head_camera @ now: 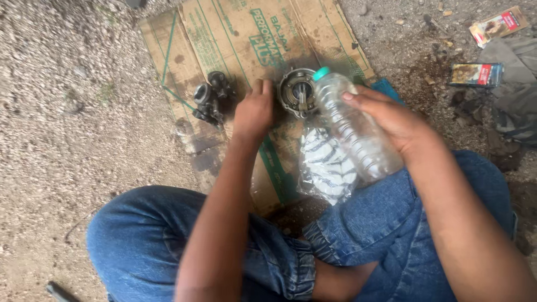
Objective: The person cleans motorcycle carburetor components by hand using a green cloth and liquid from a plastic bottle.
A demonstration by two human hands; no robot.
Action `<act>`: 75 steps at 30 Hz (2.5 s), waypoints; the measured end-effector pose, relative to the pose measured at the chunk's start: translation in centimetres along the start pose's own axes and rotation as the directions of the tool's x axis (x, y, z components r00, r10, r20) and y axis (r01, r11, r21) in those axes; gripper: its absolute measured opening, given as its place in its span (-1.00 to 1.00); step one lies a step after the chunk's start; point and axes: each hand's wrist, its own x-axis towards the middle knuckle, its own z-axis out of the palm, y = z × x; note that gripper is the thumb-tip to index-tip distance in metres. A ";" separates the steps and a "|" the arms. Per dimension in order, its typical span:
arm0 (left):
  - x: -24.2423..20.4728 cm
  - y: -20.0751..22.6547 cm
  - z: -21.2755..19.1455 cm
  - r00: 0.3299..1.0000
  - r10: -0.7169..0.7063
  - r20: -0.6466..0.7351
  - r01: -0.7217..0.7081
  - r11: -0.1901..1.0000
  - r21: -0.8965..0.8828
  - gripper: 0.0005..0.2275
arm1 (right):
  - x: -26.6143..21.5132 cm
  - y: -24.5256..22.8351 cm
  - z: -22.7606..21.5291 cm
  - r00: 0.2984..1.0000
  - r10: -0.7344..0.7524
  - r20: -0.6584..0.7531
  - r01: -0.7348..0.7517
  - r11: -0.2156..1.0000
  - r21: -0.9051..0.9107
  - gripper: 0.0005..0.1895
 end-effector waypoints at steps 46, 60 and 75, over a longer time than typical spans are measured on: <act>0.7 3.0 1.0 0.914 -0.232 0.333 0.361 0.092 -0.928 -0.89 | -1.2 -0.8 1.2 0.950 0.297 -0.095 -0.312 0.912 -0.266 -0.08; 1.8 2.4 -0.8 0.860 -0.154 0.487 0.481 -0.074 -0.874 -0.91 | -1.1 -0.9 1.7 0.950 0.306 -0.066 -0.309 0.950 -0.047 -0.27; 2.2 3.4 1.5 0.872 -0.189 0.452 0.376 -0.334 -0.864 -0.86 | -0.7 0.1 0.9 0.964 0.264 -0.004 -0.264 0.964 -0.034 -0.32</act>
